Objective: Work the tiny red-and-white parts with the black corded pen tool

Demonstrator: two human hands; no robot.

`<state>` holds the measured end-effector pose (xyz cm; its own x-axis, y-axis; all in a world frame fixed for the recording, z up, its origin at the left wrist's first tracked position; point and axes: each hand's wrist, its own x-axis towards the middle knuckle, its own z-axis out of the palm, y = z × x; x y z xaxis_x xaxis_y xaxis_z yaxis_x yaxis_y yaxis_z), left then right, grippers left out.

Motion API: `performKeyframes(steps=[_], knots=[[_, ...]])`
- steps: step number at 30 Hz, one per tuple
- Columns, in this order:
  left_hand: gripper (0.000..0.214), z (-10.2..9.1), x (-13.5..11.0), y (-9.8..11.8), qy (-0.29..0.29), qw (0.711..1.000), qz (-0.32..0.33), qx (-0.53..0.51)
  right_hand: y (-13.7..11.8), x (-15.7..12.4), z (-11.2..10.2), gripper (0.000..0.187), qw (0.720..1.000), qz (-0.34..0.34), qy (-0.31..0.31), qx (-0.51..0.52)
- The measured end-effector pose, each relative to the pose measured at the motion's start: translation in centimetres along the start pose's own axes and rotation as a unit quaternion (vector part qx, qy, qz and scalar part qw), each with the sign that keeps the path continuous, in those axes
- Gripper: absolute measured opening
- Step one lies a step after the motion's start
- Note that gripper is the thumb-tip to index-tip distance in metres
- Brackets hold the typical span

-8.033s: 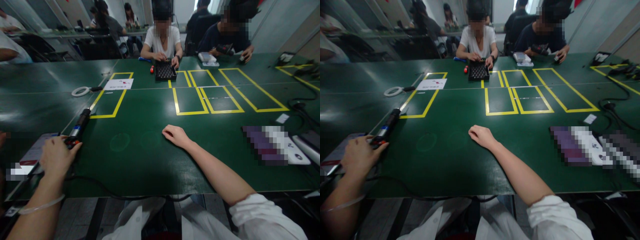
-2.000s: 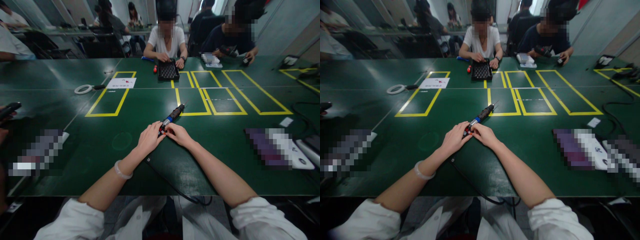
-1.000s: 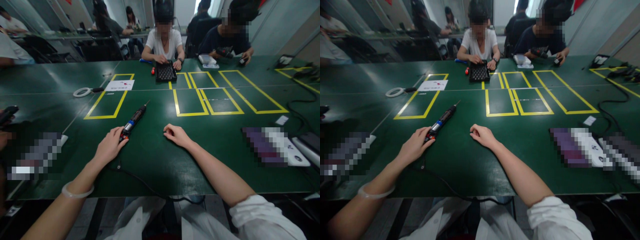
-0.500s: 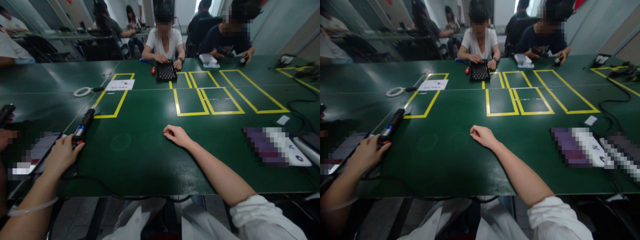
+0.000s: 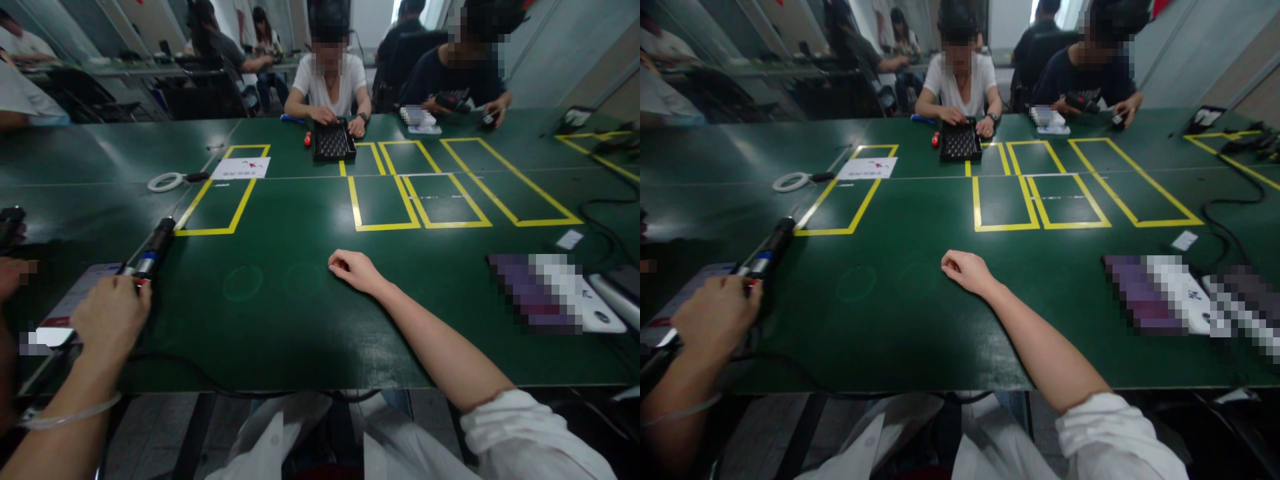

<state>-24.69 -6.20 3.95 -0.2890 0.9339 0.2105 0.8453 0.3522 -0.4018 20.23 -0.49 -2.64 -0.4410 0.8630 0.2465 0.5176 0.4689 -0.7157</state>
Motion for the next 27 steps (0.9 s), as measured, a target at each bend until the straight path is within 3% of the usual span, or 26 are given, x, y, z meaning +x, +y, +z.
performKeyframes(steps=[4, 8, 10, 14, 19, 23, 25, 27], knots=[[0.060, -1.9, 0.6, 1.2, -0.016, 1.000, -0.001, -0.017, 0.0, 0.0, 0.1, 0.007, 1.000, 0.000, 0.001, -0.005], [0.052, -4.8, 0.7, 5.5, -0.040, 0.979, 0.060, -0.190, -0.2, 0.0, 0.0, 0.007, 1.000, 0.000, 0.001, -0.007], [0.045, -6.3, 0.4, 8.8, -0.060, 0.935, 0.143, -0.320, -0.2, 0.0, 0.0, 0.008, 1.000, 0.002, 0.001, -0.003], [0.042, -8.7, -0.1, 15.8, -0.127, 0.803, 0.274, -0.513, 0.0, 0.0, 0.0, 0.009, 0.998, 0.015, 0.002, 0.058], [0.050, -9.7, -0.8, 22.2, -0.232, 0.670, 0.370, -0.600, 0.0, 0.2, 0.2, 0.029, 0.972, 0.040, 0.011, 0.231], [0.060, -9.1, -1.4, 24.2, -0.308, 0.583, 0.351, -0.665, 0.0, 0.4, 0.2, 0.029, 0.961, 0.034, -0.016, 0.276], [0.061, -8.6, -1.6, 24.5, -0.326, 0.564, 0.318, -0.689, -0.1, 0.4, 0.1, 0.027, 0.961, 0.036, -0.022, 0.272], [0.056, -8.0, -1.7, 24.6, -0.328, 0.563, 0.291, -0.701, -0.1, 0.4, 0.2, 0.028, 0.961, 0.042, -0.015, 0.274]])
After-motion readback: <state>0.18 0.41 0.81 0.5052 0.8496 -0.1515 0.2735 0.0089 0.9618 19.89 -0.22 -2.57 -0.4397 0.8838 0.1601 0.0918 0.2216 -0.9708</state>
